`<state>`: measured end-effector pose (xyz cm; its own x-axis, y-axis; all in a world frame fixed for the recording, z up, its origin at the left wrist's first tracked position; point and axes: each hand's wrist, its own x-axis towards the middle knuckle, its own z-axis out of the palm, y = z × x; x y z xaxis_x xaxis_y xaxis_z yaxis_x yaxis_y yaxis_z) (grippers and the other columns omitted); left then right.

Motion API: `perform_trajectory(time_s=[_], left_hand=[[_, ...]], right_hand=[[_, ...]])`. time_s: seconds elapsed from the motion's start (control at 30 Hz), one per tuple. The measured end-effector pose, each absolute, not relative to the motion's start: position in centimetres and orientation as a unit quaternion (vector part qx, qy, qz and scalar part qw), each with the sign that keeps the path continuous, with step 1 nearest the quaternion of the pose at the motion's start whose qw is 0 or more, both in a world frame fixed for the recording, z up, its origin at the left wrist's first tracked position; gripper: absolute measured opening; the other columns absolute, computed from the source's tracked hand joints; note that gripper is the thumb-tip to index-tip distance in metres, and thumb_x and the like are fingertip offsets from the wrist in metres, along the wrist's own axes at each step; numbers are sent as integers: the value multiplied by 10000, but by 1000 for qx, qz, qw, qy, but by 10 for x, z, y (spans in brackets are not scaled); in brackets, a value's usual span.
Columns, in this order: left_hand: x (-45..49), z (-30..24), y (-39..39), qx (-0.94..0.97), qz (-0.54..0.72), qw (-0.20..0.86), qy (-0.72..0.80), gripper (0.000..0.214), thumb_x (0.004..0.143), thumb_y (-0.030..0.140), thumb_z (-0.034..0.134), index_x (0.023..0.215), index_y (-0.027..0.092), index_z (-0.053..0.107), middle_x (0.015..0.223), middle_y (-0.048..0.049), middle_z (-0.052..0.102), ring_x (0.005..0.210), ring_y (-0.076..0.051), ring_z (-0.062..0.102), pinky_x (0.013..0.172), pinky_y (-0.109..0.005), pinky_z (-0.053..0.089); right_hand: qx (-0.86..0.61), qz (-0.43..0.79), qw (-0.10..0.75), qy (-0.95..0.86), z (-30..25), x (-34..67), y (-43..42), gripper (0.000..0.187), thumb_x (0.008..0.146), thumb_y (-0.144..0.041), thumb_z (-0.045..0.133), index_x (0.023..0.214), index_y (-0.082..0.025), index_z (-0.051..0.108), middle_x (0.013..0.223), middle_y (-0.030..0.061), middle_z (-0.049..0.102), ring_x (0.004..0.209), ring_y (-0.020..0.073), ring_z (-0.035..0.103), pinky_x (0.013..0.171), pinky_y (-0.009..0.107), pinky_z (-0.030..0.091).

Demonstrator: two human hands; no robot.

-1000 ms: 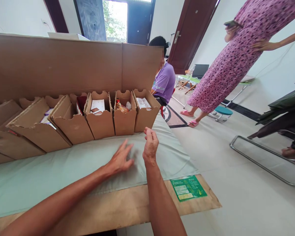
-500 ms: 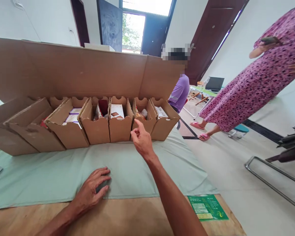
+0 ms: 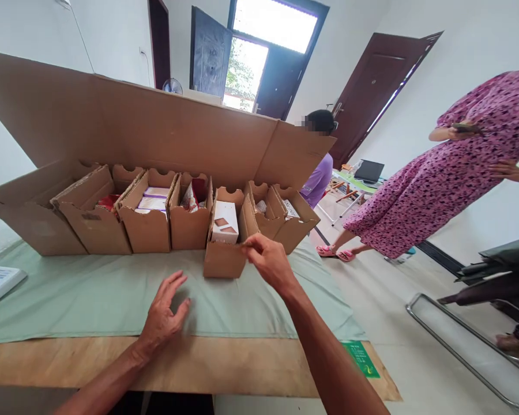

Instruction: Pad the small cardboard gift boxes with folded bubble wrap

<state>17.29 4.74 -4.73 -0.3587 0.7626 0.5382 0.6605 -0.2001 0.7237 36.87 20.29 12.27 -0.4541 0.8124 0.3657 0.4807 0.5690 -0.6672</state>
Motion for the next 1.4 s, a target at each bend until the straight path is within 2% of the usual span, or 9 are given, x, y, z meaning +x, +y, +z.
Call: perform_trajectory(time_s=[0.27,0.37,0.53,0.67,0.77,0.9,1.03,1.2,1.4], left_hand=[[194,-31,13,623,510,171,567,864,855,265,632,1608,261,208,1636,-154,341,1501,-362,353,1193,-601,353],[202,-32,11,616,517,213,554,902,835,264,651,1614,284,196,1649,-140,325,1506,-377,340,1199,-608,338],[208,-32,17,588,531,254,555,875,825,254,670,1591,275,247,1620,-136,371,1489,-361,370,1205,-586,338],[213,-32,17,579,530,278,554,820,825,247,667,1562,246,307,1591,-141,405,1478,-344,378,1219,-579,312],[214,-35,16,578,528,288,551,796,812,203,636,1547,240,333,1588,-136,407,1478,-335,377,1217,-569,317],[215,-41,18,586,522,266,560,782,817,207,628,1543,230,337,1572,-143,425,1466,-335,395,1212,-564,323],[217,-47,22,584,526,255,562,754,830,177,585,1541,233,341,1545,-139,454,1442,-317,428,1198,-546,348],[217,-53,22,586,520,243,571,722,851,165,555,1535,248,341,1535,-123,475,1429,-295,454,1192,-526,370],[210,-53,15,571,517,230,594,749,854,206,581,1556,259,326,1576,-120,449,1466,-314,427,1170,-515,412]], right_hand=[[-398,271,248,-840,130,437,75,156,923,-329,600,945,-250,733,625,-30,682,545,151,626,518,247,483],[-384,217,264,-858,151,454,69,216,934,-312,643,1119,-259,741,656,-40,682,550,130,621,517,223,489],[-324,56,320,-888,173,448,106,132,959,-302,648,997,-245,761,846,20,746,762,183,672,728,313,540],[-261,1,179,-949,181,413,137,147,901,-292,734,1032,-240,773,1221,88,708,1171,300,612,987,481,473],[-226,-10,35,-973,186,387,149,386,802,-367,844,1145,-221,745,1410,125,607,1341,365,498,1066,538,405],[-214,-48,-96,-971,190,363,151,377,786,-352,839,1097,-179,714,1235,127,684,1182,341,595,983,469,426],[-249,-96,-120,-956,185,353,146,266,843,-241,751,1082,-153,673,1141,127,702,1049,310,638,911,422,417],[-268,-73,-43,-960,179,367,141,250,842,-209,762,1072,-169,675,1145,110,711,1076,314,639,928,432,428],[-373,83,382,-842,147,445,136,132,939,-358,639,1004,-255,689,1221,62,720,1193,270,635,1060,452,455]])
